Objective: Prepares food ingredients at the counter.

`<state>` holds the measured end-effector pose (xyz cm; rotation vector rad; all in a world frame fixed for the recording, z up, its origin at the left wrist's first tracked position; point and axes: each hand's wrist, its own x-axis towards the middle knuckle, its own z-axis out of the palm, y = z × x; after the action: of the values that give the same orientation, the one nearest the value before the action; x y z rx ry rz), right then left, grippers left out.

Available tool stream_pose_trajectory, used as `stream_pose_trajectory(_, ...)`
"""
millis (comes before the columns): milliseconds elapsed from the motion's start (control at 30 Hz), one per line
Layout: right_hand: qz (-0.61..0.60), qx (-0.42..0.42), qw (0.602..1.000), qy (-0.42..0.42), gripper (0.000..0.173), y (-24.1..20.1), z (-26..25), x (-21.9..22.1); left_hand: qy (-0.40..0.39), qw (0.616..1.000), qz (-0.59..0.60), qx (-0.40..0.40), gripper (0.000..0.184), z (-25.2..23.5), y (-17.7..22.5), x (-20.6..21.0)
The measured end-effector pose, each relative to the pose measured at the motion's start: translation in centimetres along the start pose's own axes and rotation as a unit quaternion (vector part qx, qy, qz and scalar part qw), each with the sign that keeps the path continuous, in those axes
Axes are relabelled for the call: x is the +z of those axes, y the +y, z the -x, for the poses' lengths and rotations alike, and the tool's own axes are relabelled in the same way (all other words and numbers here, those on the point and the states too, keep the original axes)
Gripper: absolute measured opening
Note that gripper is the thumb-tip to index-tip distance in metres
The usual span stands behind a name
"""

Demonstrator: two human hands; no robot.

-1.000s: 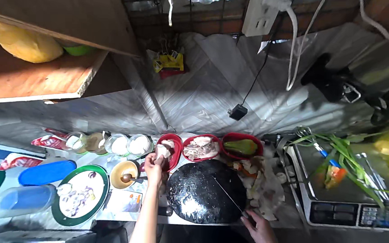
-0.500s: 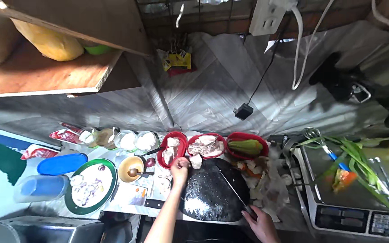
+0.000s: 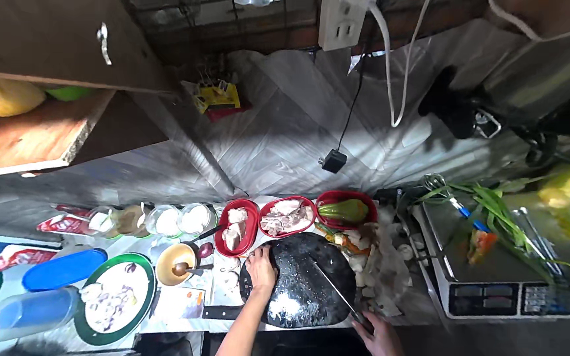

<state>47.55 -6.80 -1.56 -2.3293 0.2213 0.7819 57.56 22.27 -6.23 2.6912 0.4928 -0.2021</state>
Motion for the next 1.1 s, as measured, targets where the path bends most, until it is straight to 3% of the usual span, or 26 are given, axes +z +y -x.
stream_pose_trajectory(167, -0.003, 0.005, 1.000, -0.004, 0.038, 0.1, -0.4, 0.1, 0.014, 0.997, 0.050, 0.053, 0.035, 0.7, -2.0, -0.2)
stream_pose_trajectory(333, -0.012, 0.001, 1.000, -0.012, 0.037, -0.5, -0.7, 0.2, 0.106, 0.982, 0.127, 0.094, 0.029, -3.3, -1.7, -6.1)
stream_pose_trajectory(533, 0.009, -0.029, 0.999, -0.017, 0.038, -0.5, -1.1, 0.6, -0.010, 0.991, 0.079, -0.108, 0.046, -12.6, -3.1, -8.3)
stream_pose_trajectory(600, -0.006, -0.031, 0.999, -0.029, 0.039, -0.4, -1.0, 0.7, -0.057, 0.979, 0.078, -0.180, 0.062, -14.4, -3.5, -7.7)
stream_pose_trajectory(767, 0.027, 0.013, 0.998, -0.062, 0.042, -0.6, -0.7, 0.4, -0.005, 0.958, 0.124, -0.259, 0.076, -15.5, -3.1, -5.8)
stream_pose_trajectory(933, 0.025, 0.012, 0.998, -0.058, 0.041, 0.0, -0.7, 0.8, -0.079, 0.978, 0.008, -0.194, 0.075, -15.9, -2.8, -5.6)
stream_pose_trajectory(1100, 0.017, 0.002, 0.999, -0.047, 0.040, -0.1, -0.8, 0.4, -0.003, 0.987, 0.039, -0.154, 0.081, -14.8, -4.2, -5.8)
